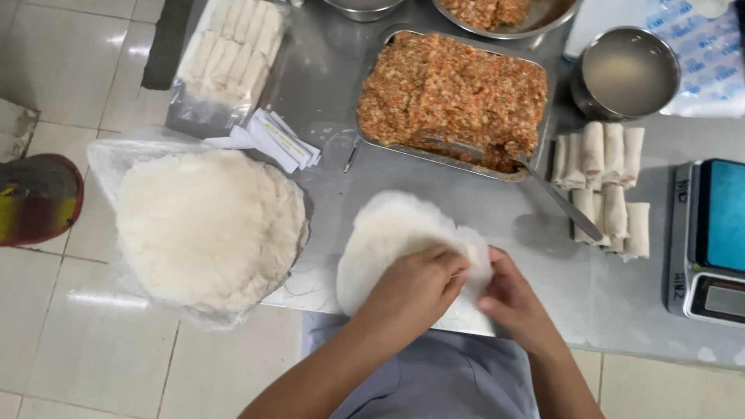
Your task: Manually assembling spring rolls by placing meat filling on wrappers and rolling them tightly on a production table.
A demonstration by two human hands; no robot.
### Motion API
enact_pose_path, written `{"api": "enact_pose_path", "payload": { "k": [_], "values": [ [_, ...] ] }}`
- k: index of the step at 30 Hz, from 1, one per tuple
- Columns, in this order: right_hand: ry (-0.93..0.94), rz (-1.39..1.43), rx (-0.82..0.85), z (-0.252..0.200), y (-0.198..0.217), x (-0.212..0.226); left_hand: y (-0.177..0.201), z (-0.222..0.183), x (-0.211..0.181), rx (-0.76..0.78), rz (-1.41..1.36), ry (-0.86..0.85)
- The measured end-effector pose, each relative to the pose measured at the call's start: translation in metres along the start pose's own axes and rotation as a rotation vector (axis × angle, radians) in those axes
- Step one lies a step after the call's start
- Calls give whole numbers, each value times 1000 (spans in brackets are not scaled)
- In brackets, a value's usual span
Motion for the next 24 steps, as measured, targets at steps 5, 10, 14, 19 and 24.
{"api": "enact_pose_path", "payload": {
  "k": [5,10,14,19,24],
  "values": [
    [-332,-700,-266,-13,31,-19,-57,-2,33,142,3,41],
    [-346,-1064,-187,-9,39,-3,-19,-14,106,-109,56,286],
    [-334,-1091,-102,5,6,32,-2,-31,121,-82,164,366],
    [-320,-1095,62,33,-35,27,-12,-13,60,64,147,253],
    [-349,-1228,-28,34,-12,15,-2,-21,99,-64,143,238]
  ]
}}
Point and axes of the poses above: each hand's wrist, its own z-axis towards the middle knuckle, its own y-axis out of the back of the hand, x = y × z, the point moved 9 cm from there along z, towards the middle knuckle, and after that the axes turned 3 degrees about -x, right-handed, at the moved point
